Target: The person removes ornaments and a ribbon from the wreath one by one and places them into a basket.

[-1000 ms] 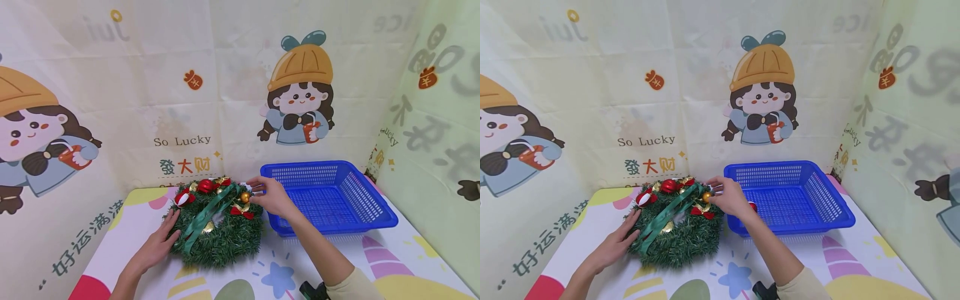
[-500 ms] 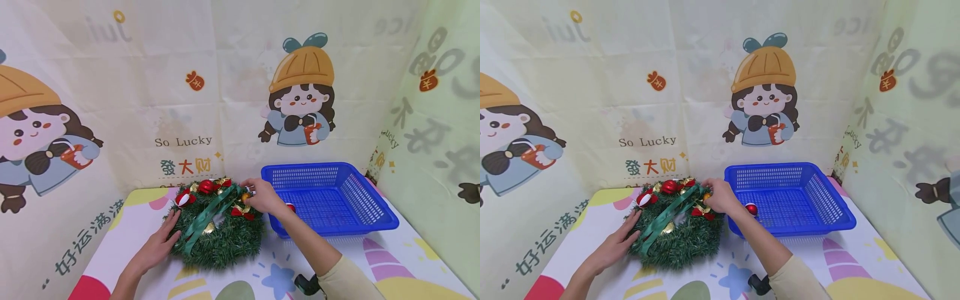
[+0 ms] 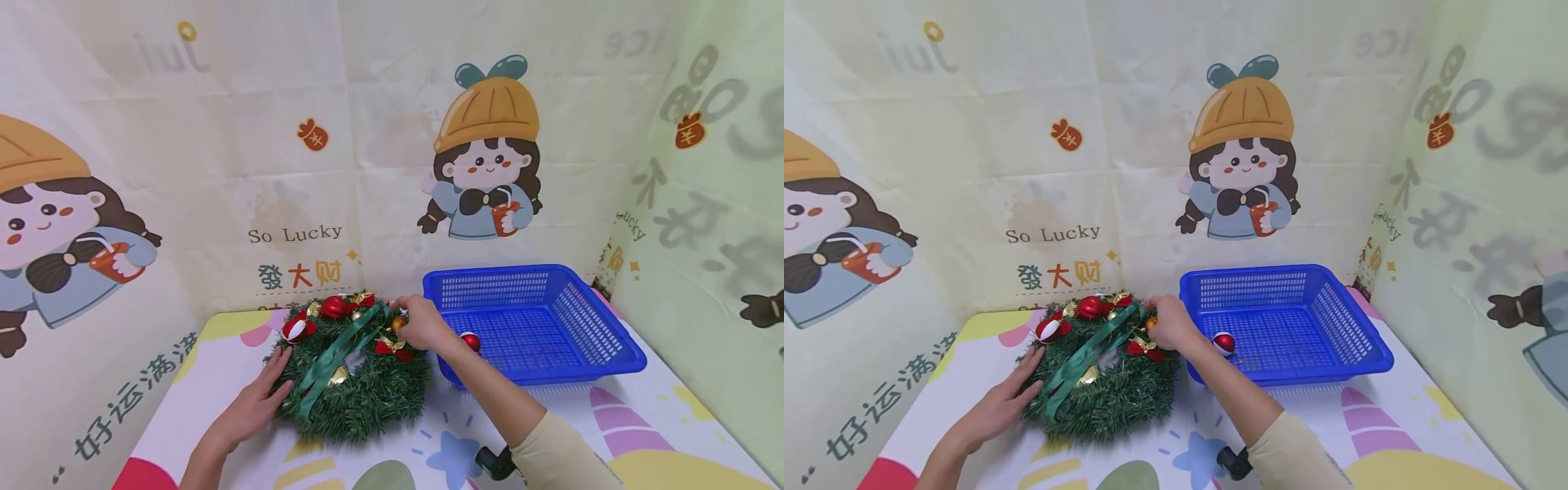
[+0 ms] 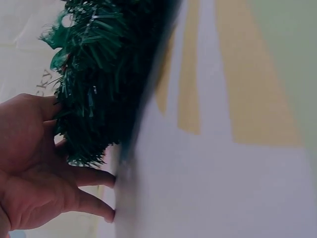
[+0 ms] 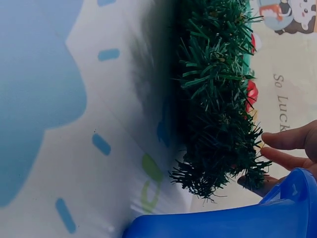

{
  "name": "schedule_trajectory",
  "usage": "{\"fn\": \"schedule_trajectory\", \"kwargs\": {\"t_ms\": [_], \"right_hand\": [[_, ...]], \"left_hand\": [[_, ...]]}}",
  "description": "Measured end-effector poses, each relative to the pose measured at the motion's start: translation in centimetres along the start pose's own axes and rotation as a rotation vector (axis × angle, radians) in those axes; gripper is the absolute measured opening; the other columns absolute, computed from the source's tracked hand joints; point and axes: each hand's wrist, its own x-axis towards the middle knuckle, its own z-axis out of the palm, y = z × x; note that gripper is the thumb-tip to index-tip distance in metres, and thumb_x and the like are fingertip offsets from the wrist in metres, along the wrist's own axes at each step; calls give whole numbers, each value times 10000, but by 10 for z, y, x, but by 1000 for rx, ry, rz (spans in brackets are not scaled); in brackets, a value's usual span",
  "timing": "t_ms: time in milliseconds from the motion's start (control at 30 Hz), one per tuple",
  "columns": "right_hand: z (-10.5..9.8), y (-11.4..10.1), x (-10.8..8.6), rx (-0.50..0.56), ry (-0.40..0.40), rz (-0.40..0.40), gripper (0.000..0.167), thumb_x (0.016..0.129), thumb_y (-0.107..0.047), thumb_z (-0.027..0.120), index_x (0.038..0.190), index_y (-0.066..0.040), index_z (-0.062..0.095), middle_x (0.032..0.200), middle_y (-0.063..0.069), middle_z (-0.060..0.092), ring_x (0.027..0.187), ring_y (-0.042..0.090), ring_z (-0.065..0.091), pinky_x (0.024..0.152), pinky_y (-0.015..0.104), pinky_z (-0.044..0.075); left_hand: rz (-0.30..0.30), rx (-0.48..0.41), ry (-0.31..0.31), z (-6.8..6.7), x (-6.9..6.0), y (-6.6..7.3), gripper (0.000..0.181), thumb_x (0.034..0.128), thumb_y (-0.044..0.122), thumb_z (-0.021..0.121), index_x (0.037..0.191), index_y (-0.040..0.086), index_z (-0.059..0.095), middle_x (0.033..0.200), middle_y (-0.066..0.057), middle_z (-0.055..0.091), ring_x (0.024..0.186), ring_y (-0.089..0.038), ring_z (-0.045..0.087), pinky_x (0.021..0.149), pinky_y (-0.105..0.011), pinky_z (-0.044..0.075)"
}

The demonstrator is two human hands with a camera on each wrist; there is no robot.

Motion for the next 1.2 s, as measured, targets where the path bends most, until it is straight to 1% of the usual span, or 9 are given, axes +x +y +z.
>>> {"fn": "schedule_trajectory", "kwargs": {"t_ms": [100, 200, 367, 500, 633, 933, 1100, 1200], "right_hand": [[3, -1, 1, -13, -5, 15, 497, 839, 85, 702, 1318, -48, 694, 1449, 224, 588, 863, 250, 492, 597, 288, 376], [5, -2, 3, -20, -8, 25, 491, 838, 84, 712, 1310, -52, 696, 1432, 221, 599, 937, 269, 506, 616, 290, 397], [9, -2, 5, -20, -5, 22, 493, 818, 97, 721, 1293, -34, 699, 1304, 203, 667, 935, 264, 545, 642, 289, 460], [12, -2, 6, -41, -5, 4, 477, 810, 86, 734, 1274, -17, 701, 1198, 175, 700, 934, 253, 583, 694, 308, 529], [14, -2, 7, -60, -5, -9, 464, 814, 79, 741, 1269, -7, 699, 1156, 161, 717, 919, 243, 604, 726, 330, 554], [17, -2, 10, -99, 2, -21, 425, 808, 104, 699, 1217, -8, 719, 1080, 141, 737, 870, 220, 596, 707, 312, 508], [18, 1, 11, -104, 28, -17, 374, 801, 120, 670, 1141, -10, 754, 1056, 126, 750, 889, 225, 633, 756, 351, 576], [17, 3, 11, -101, 40, -11, 364, 799, 123, 662, 1120, -15, 764, 1052, 116, 753, 897, 229, 642, 778, 369, 594]], "left_hand": [[-31, -27, -32, -3, -2, -1, 707, 1116, 429, 456, 1695, 204, 118, 1758, -152, -37, 1579, -500, 27, 1216, -738, 147], [-48, -46, -53, -5, -2, -3, 726, 1108, 447, 469, 1696, 217, 111, 1759, -147, -44, 1580, -503, 18, 1217, -738, 142], [-60, -57, -64, -6, -3, -5, 738, 1100, 450, 488, 1696, 227, 114, 1760, -140, -45, 1578, -505, 26, 1214, -738, 157], [-68, -68, -71, -6, -4, -4, 735, 1102, 442, 487, 1696, 235, 109, 1760, -136, -53, 1577, -508, 18, 1211, -744, 151], [-75, -80, -77, -7, -6, -4, 739, 1103, 448, 481, 1697, 236, 95, 1761, -131, -66, 1579, -508, -8, 1213, -747, 135], [-56, -76, -66, -7, -5, -3, 744, 1103, 452, 481, 1697, 224, 96, 1760, -135, -69, 1578, -514, -18, 1214, -748, 121], [-33, -56, -46, -6, -1, -1, 735, 1103, 431, 492, 1696, 209, 120, 1762, -136, -48, 1583, -501, 18, 1221, -732, 143], [-22, -52, -36, -6, 0, 1, 724, 1106, 413, 491, 1695, 201, 126, 1760, -140, -41, 1583, -494, 28, 1227, -721, 140]]}}
